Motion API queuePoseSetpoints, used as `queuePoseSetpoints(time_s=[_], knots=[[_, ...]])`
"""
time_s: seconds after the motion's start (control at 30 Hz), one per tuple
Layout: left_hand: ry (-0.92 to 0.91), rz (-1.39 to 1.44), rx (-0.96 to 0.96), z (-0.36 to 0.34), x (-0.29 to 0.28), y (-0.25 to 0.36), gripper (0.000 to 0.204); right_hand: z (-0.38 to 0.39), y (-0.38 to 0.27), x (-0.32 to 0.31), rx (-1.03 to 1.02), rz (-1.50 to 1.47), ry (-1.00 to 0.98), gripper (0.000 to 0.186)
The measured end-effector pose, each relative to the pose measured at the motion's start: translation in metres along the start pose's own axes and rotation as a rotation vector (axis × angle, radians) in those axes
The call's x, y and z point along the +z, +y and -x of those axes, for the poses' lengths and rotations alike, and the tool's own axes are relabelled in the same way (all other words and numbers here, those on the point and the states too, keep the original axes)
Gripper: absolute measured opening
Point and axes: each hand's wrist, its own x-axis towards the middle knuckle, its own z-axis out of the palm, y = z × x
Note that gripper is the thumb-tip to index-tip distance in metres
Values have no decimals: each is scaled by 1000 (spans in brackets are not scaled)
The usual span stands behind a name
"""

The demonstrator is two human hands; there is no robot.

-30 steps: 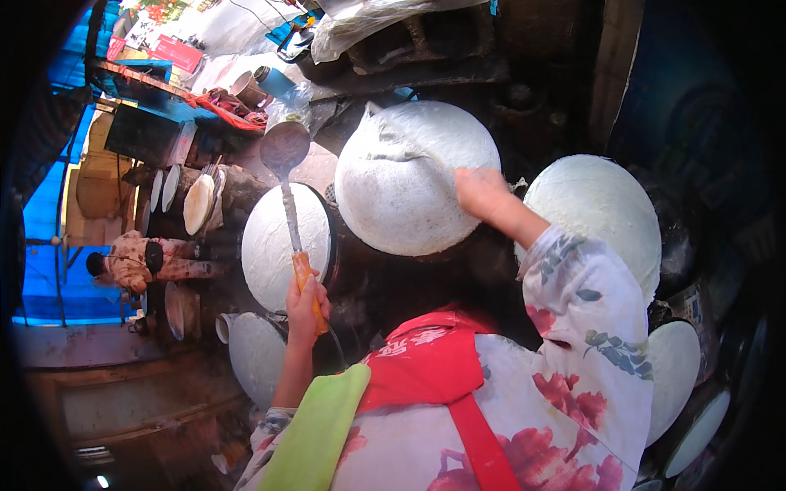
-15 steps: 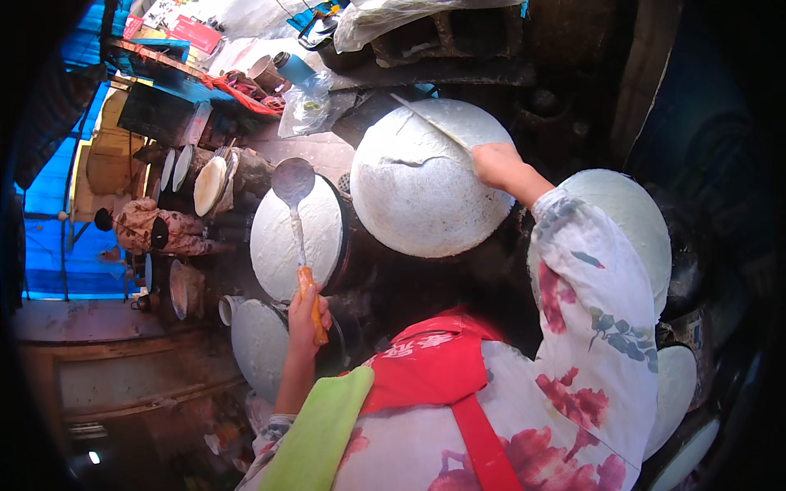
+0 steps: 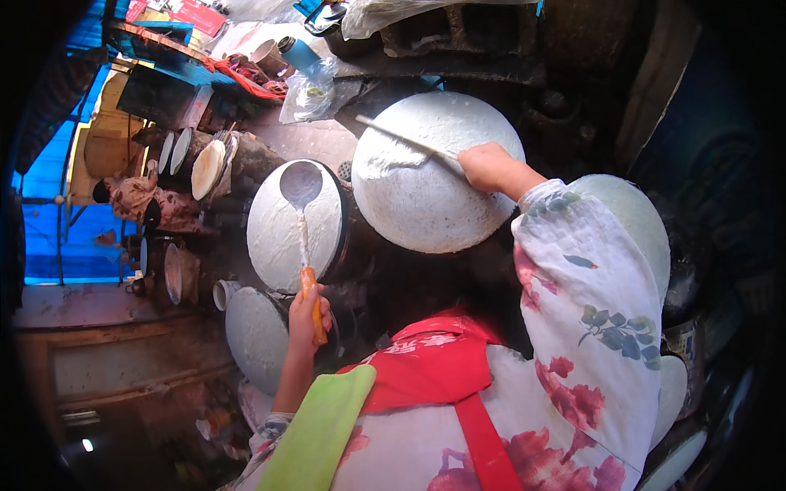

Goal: The person scoops batter from a large bowl and pours it onto several round griddles. They use a wooden stick to spread the batter evenly and a spatula to flip the cakes as they cook. The person removes finished cakes and places them on a nearby surface.

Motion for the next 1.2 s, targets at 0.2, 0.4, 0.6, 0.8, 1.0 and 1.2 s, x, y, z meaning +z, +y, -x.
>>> queuePoseSetpoints(time_s=[0.2,0.4,0.6,0.8,1.0,1.2], knots=[[-35,19,-59,13,-7,-8,24,91,-10,2,-170,-44,-89,6],[-61,-134,-37,3,-2,-4,23,87,21,8,-1,-50,130,6],[-78,-253,-68,13,-7,-14,19,140,-5,-3,23,-134,9,9],[-121,-359,-20,21,-9,-26,19,167,-38,17,20,-157,-51,16],[-162,-618,76,25,-18,-27,20,188,-60,43,284,-194,80,24],[-169,-1185,473,45,-28,-35,28,247,-126,71,379,-520,153,29]])
